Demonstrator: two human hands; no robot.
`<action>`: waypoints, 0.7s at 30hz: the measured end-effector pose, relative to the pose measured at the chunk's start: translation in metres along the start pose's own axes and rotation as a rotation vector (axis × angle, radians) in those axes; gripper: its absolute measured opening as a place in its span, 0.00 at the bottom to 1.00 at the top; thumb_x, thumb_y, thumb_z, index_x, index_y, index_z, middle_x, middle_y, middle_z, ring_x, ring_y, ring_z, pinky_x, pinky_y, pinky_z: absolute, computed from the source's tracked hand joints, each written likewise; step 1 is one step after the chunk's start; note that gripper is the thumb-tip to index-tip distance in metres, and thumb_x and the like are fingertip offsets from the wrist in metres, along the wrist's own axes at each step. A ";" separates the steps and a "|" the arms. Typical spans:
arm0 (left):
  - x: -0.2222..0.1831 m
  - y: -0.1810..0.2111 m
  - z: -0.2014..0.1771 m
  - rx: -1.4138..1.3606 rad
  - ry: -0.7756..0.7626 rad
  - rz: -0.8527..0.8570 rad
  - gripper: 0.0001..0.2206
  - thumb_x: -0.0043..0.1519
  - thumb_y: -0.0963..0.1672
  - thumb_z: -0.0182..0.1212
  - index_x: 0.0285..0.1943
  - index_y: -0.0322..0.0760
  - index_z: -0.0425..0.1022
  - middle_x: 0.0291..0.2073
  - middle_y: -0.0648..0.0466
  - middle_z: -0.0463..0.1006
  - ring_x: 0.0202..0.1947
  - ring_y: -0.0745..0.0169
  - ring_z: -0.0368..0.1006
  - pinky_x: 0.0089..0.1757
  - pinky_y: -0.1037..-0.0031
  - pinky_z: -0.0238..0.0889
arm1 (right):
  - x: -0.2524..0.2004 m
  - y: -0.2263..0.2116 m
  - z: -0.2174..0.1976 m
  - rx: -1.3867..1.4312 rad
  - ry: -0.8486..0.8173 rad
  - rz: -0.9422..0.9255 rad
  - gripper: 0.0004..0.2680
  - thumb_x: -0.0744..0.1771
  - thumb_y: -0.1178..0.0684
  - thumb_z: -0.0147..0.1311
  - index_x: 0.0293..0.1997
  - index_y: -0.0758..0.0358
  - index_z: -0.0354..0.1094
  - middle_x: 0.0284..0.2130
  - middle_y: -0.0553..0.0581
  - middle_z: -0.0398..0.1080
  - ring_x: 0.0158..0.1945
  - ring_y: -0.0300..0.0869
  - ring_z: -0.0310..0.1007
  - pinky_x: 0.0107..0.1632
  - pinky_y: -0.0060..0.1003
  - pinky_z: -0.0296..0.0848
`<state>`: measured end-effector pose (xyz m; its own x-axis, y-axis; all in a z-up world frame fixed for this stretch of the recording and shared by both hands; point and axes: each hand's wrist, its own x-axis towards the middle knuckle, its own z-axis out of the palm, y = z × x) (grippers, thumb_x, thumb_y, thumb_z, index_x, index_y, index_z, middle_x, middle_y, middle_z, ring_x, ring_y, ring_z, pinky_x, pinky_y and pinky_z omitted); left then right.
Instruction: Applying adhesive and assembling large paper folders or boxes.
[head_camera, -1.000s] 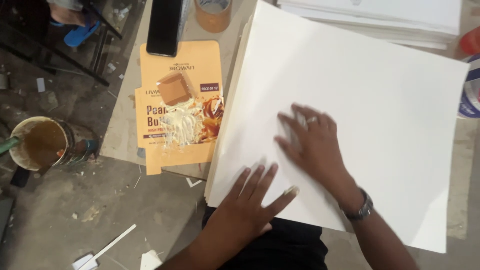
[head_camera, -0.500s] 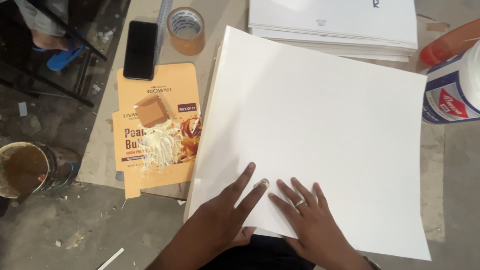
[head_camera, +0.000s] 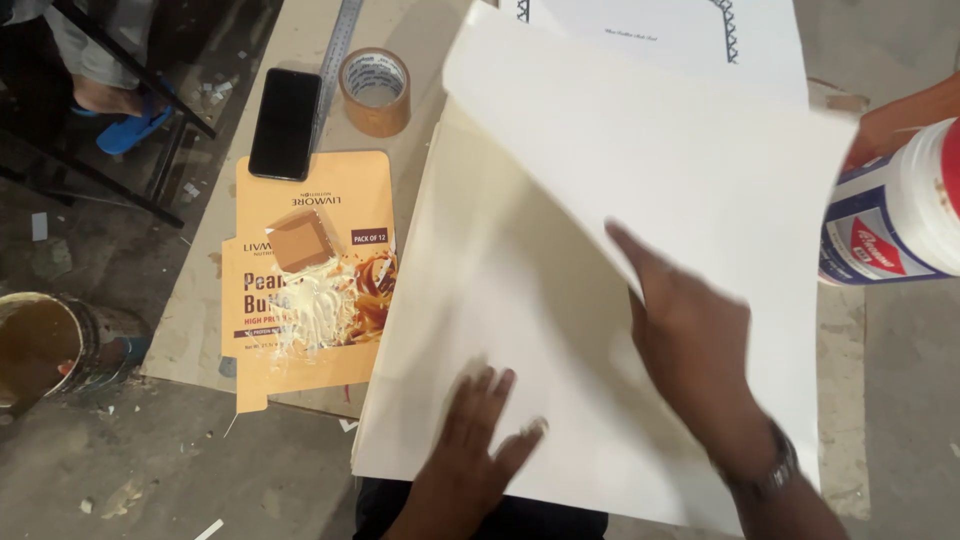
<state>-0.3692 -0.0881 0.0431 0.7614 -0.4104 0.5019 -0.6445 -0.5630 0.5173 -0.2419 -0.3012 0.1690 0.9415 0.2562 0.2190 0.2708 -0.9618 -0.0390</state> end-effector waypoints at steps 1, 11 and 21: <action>0.002 0.000 0.001 0.001 0.005 0.003 0.24 0.64 0.40 0.64 0.67 0.42 0.57 0.68 0.34 0.63 0.69 0.30 0.62 0.65 0.41 0.60 | 0.015 0.006 0.011 -0.003 0.004 -0.002 0.18 0.68 0.58 0.57 0.67 0.52 0.67 0.27 0.58 0.76 0.24 0.46 0.73 0.26 0.42 0.70; -0.007 -0.008 0.019 -0.079 0.005 -0.208 0.39 0.56 0.43 0.74 0.75 0.44 0.52 0.72 0.28 0.50 0.71 0.22 0.52 0.62 0.44 0.60 | 0.161 0.084 0.143 -0.123 0.143 -0.133 0.15 0.70 0.62 0.47 0.63 0.55 0.69 0.45 0.60 0.78 0.39 0.50 0.79 0.35 0.44 0.75; -0.038 -0.026 0.059 -0.021 0.023 -0.137 0.38 0.56 0.47 0.76 0.73 0.45 0.55 0.69 0.28 0.54 0.69 0.18 0.52 0.60 0.40 0.59 | 0.199 0.142 0.197 0.432 -0.274 0.263 0.12 0.71 0.48 0.46 0.61 0.39 0.70 0.55 0.57 0.74 0.58 0.52 0.73 0.62 0.47 0.70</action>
<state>-0.3779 -0.1005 -0.0306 0.8405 -0.3144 0.4412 -0.5364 -0.5971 0.5964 0.0237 -0.3680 0.0145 0.9903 0.0842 -0.1105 0.0234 -0.8850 -0.4651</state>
